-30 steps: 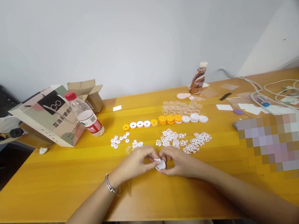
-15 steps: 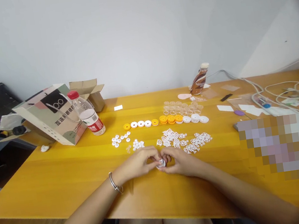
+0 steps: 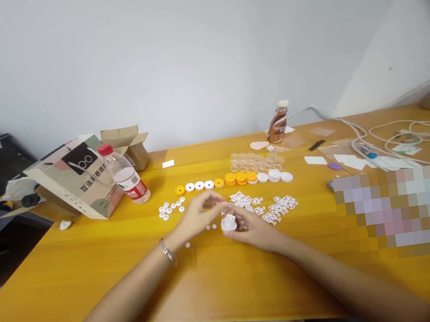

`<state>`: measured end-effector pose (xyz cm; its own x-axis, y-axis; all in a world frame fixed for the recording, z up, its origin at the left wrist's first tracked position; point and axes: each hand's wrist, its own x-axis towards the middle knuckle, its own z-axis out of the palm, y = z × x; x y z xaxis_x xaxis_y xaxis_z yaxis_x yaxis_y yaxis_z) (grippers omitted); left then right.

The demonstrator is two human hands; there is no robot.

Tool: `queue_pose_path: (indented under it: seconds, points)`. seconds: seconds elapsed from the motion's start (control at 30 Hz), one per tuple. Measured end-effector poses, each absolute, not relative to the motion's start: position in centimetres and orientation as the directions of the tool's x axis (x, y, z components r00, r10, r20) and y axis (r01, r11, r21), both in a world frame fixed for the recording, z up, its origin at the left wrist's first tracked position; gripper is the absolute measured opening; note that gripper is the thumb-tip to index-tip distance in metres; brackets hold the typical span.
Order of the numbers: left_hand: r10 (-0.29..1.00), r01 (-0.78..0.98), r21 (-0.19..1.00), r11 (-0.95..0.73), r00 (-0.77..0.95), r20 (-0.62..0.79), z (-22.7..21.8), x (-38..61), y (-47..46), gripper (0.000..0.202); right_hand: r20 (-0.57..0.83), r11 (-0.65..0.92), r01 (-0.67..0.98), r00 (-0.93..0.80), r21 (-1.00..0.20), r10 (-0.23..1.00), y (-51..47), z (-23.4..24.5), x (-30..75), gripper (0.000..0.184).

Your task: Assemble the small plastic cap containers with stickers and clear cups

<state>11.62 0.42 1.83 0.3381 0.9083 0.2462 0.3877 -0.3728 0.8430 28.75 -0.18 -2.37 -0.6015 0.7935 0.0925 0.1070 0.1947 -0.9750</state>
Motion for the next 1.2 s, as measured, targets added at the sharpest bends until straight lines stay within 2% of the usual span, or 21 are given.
queue_pose_path:
  seconds: [0.07, 0.17, 0.37, 0.47, 0.73, 0.77, 0.83, 0.9, 0.97, 1.2]
  points:
    - [0.92, 0.452, 0.806, -0.382, 0.267, 0.286, 1.9, 12.3, 3.6, 0.024, 0.062, 0.077, 0.0, -0.596, -0.997, 0.8, -0.2, -2.4, 28.5, 0.03]
    - [0.945, 0.639, 0.696, -0.327, 0.223, 0.239, 1.4, 13.9, 9.3, 0.024, 0.038, -0.021, -0.096, -0.578, -0.995, 0.815, -0.3, -2.4, 28.3, 0.032]
    - [0.958, 0.685, 0.672, -0.281, 0.158, 0.239, -0.8, 17.2, 17.0, 0.039, 0.133, -0.045, -0.305, -0.537, -0.951, 0.833, 0.3, -2.6, 28.6, 0.03]
    - [0.962, 0.677, 0.688, -0.262, 0.128, 0.241, -1.6, 18.3, 17.8, 0.039, 0.147, -0.061, -0.351, -0.537, -0.934, 0.831, 0.5, -2.7, 28.7, 0.031]
    - [0.944, 0.563, 0.773, -0.293, 0.043, 0.327, 0.7, 16.4, 13.4, 0.024, 0.06, -0.137, -0.351, -0.496, -0.926, 0.866, 0.3, -2.6, 28.5, 0.038]
    - [0.941, 0.523, 0.794, -0.31, 0.053, 0.333, 1.3, 15.6, 11.8, 0.024, 0.051, -0.135, -0.342, -0.485, -0.93, 0.873, 0.3, -2.6, 28.4, 0.038]
    - [0.932, 0.286, 0.887, -0.362, 0.116, 0.343, 2.4, 13.7, 8.2, 0.025, 0.04, -0.127, -0.32, -0.469, -0.939, 0.883, 0.3, -2.5, 28.3, 0.037]
    - [0.92, 0.181, 0.905, -0.384, 0.157, 0.359, 3.1, 12.2, 4.6, 0.025, 0.033, -0.114, -0.292, -0.453, -0.95, 0.891, 0.3, -2.6, 28.2, 0.036]
    - [0.915, 0.168, 0.9, -0.402, 0.117, 0.386, 3.4, 11.2, 1.6, 0.024, 0.027, -0.097, -0.256, -0.439, -0.962, 0.898, 0.4, -2.6, 28.2, 0.035]
    - [0.905, 0.311, 0.854, -0.418, 0.225, 0.361, 1.1, 11.6, -1.0, 0.024, 0.052, -0.033, -0.155, -0.515, -0.987, 0.856, 0.4, -2.5, 28.2, 0.034]
